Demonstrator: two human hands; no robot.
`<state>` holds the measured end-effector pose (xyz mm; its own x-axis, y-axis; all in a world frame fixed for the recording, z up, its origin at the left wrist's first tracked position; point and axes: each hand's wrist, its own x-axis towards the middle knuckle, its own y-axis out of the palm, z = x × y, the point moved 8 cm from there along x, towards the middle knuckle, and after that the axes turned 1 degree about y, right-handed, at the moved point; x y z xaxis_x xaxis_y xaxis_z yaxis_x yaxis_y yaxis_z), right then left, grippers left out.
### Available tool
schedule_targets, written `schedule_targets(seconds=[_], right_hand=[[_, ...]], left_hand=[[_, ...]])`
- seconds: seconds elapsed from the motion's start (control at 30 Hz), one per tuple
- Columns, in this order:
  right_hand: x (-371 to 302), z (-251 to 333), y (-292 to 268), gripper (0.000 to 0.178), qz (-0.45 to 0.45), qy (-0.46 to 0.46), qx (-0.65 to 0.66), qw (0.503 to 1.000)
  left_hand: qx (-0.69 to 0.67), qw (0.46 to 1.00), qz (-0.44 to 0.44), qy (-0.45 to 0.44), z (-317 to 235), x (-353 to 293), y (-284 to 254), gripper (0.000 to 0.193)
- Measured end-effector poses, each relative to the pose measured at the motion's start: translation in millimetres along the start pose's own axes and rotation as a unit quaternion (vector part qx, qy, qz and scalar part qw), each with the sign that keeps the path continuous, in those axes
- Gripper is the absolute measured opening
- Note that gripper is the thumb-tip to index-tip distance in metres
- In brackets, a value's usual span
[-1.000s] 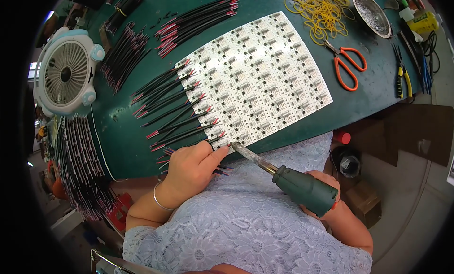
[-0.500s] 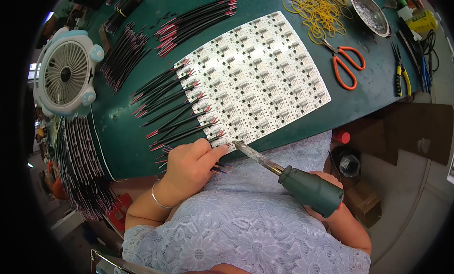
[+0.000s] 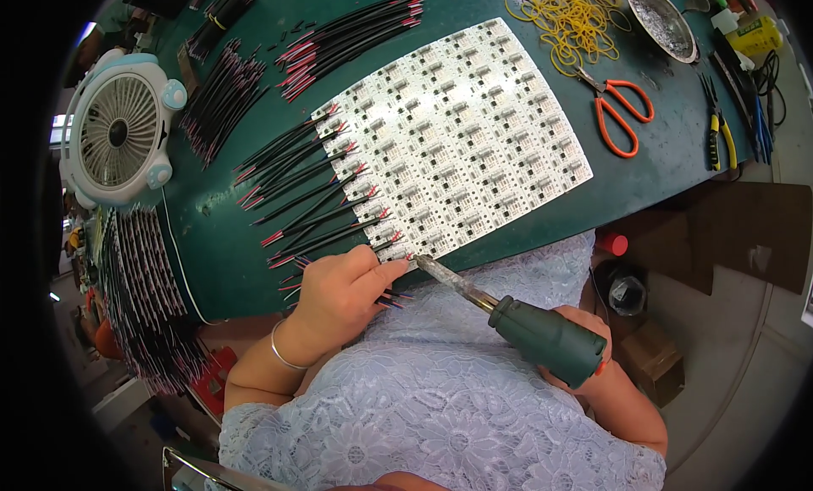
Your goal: The person solders individual wires onto an LED light circuit board with a soldering iron.
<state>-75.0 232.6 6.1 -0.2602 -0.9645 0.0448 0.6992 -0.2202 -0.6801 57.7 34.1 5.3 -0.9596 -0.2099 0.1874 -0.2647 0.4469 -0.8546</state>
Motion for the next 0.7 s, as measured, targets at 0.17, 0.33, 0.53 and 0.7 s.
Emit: schedule_targets(seconds=[0.17,0.33,0.53,0.7], right_hand=[[-6,-10,6,0.028,-0.007,0.021,0.067,0.997],[-12,-20,8,0.020,-0.010,0.107,0.193,0.975],[-10,-16,2,0.017,-0.041,0.085,0.148,0.984],[-18,-24,8,0.021,-0.020,0.130,0.165,0.978]], left_hand=[[0.006,1.000,0.000,0.000,-2,0,0,0.033],[0.002,1.000,-0.003,-0.004,1,-1,0,0.034],[-0.090,0.995,0.005,-0.036,13,0,4,0.034],[-0.109,0.993,0.020,-0.035,18,1,3,0.033]])
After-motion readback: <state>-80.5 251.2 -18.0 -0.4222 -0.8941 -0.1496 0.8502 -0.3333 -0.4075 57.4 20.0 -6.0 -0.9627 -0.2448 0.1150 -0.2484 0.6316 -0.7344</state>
